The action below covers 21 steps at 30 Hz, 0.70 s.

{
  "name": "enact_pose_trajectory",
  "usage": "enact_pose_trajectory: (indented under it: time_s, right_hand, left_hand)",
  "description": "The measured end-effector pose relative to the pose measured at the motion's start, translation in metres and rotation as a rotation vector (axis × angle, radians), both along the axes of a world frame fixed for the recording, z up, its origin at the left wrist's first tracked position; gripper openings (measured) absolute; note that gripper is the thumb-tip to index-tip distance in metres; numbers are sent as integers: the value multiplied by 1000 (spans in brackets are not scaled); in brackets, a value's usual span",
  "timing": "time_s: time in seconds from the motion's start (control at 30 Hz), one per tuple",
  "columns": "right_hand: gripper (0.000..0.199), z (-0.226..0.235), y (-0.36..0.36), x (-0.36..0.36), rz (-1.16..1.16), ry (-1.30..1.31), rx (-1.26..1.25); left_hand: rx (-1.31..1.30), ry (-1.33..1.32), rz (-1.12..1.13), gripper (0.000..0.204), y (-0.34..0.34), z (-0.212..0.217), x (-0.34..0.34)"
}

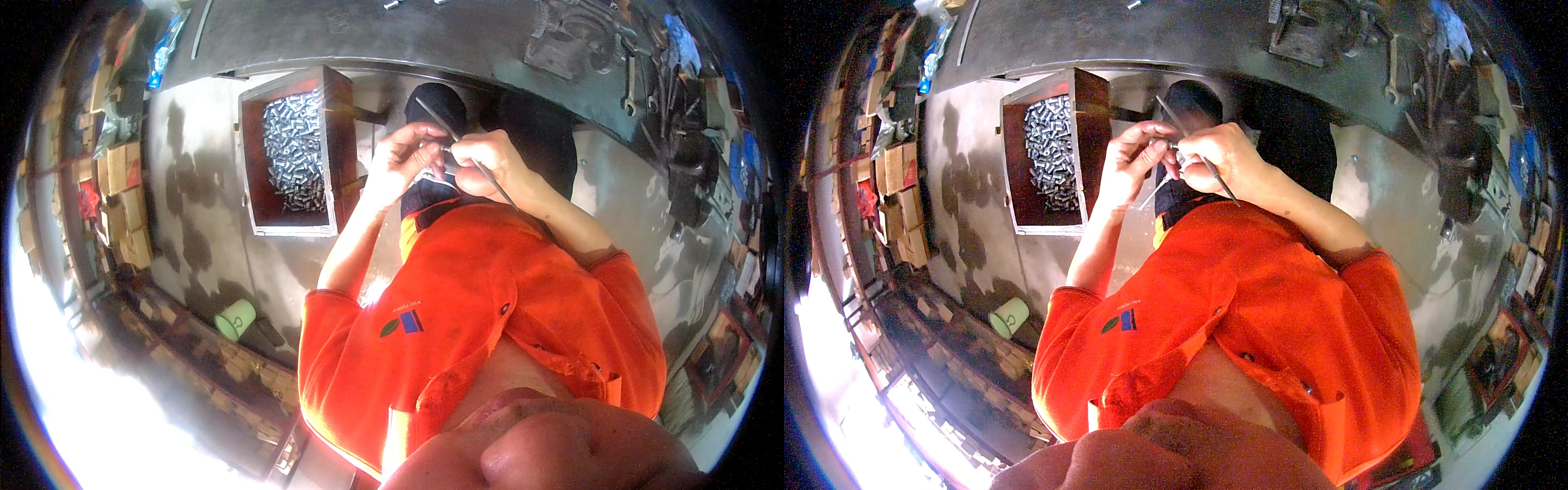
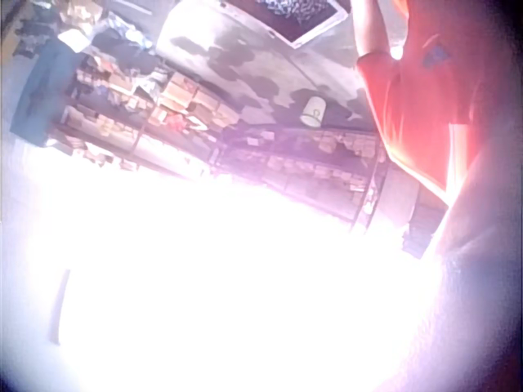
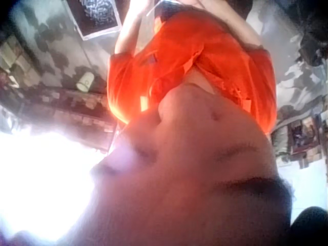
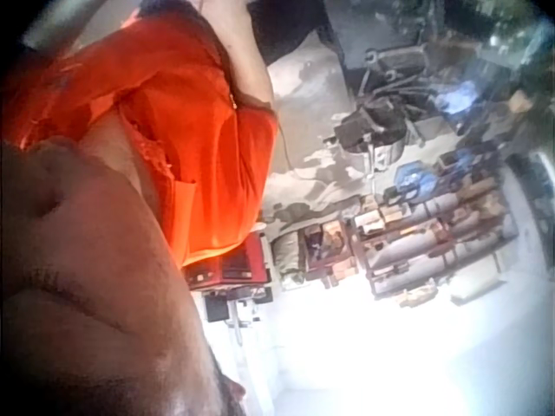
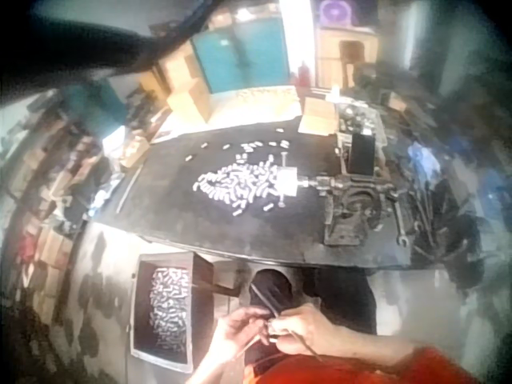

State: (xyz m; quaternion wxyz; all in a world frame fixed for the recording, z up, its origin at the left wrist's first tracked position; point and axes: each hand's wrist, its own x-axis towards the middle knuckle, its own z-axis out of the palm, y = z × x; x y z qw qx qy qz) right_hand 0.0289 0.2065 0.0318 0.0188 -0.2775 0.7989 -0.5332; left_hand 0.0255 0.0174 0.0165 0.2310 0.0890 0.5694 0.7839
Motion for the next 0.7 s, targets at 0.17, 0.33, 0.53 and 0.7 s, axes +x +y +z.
enact_pose_trajectory:
  time_s: [0.17,0.33,0.53,0.7]
  right_hand:
    - [6,3,-1,0,-29,135,61]
    - [21,-12,-8,1,-65,222,19]
    - [22,-17,-4,1,-56,-86,-104]
    - [21,-8,13,2,-34,-158,-90]
  left_hand:
    - [10,-47,-15,24,-1,2,-3]
    - [-92,-8,-34,24,2,-1,-2]
    - [-29,27,-7,19,4,-2,-5]
    - [-481,240,132,15,-12,-14,-18]
